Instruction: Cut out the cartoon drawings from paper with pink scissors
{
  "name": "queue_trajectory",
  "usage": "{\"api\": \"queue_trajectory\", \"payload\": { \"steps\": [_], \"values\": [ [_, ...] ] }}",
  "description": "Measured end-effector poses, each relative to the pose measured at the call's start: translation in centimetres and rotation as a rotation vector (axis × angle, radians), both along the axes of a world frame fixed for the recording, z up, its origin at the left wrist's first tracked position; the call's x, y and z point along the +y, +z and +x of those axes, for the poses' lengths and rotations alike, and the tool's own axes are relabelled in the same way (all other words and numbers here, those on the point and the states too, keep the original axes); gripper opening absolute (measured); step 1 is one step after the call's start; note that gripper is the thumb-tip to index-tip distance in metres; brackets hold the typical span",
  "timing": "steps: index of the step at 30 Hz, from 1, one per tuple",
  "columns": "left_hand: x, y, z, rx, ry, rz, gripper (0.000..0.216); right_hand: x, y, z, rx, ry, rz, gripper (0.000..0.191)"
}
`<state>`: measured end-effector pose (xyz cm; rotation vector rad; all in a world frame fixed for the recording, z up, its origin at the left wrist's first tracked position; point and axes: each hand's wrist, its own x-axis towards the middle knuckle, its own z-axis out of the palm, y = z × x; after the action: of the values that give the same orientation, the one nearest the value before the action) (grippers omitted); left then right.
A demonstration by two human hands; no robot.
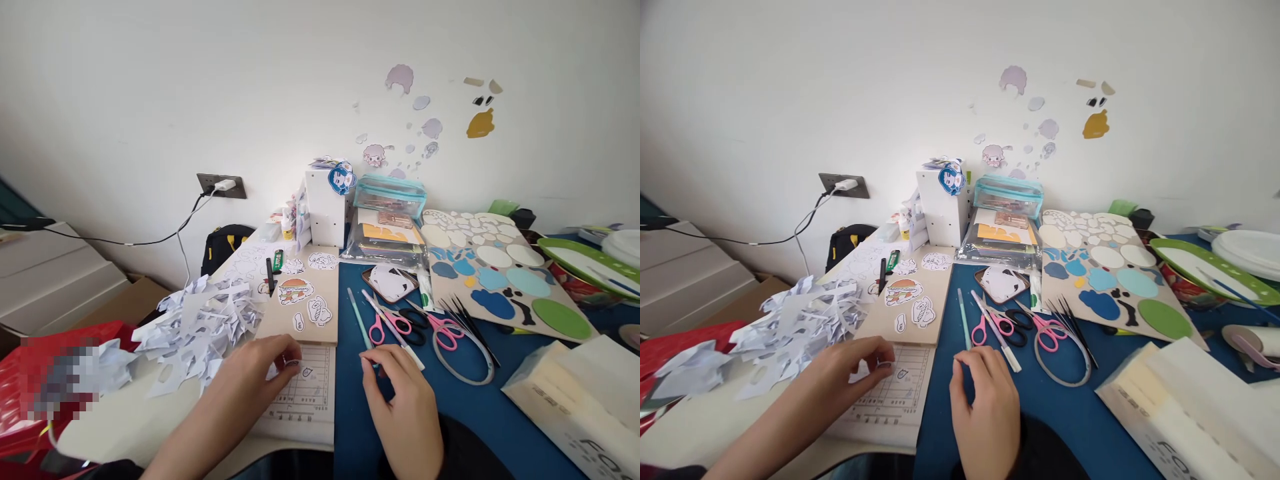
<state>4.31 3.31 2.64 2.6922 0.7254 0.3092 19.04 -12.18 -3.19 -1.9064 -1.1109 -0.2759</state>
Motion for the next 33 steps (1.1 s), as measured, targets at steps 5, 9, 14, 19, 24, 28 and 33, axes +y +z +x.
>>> {"api": "queue_trajectory", "payload": {
  "steps": [5, 9, 14, 19, 24, 28, 33],
  "values": [
    [0.4, -0.5, -1.5, -0.305, 0.106, -0.054, 0.016, -1.3, 0.0, 1.2, -0.016, -0.118, 0.039, 0.029],
    [0.1, -2.6, -3.0, -0.584, 0.173, 0.151, 0.011, -3.0, -0.5, 3.2, -0.085, -0.233, -0.008, 0.034],
    [-0.2, -4.0, -3.6, -0.783, 0.04, 0.367, 0.014, -3.1, 0.3, 6.3, -0.201, -0.262, -0.274, 0.02],
    [0.1, -3.7, -3.6, -0.839, -0.002, 0.361, 0.016, 0.2, 2.2, 8.1, -0.25, -0.24, -0.641, 0.01],
    [0.1, -4.0, -3.8, -0.838, -0.006, 0.354, 0.012, 2.3, 3.3, 8.4, -0.23, -0.235, -0.845, 0.013],
    [0.1, -4.2, -3.8, -0.828, -0.012, 0.339, 0.011, 2.8, 3.8, 7.9, -0.216, -0.235, -0.902, 0.015],
    [0.2, -4.3, -3.5, -0.837, 0.009, 0.335, 0.011, 2.6, 5.2, 6.8, -0.23, -0.289, -0.876, 0.015]
  ]
}}
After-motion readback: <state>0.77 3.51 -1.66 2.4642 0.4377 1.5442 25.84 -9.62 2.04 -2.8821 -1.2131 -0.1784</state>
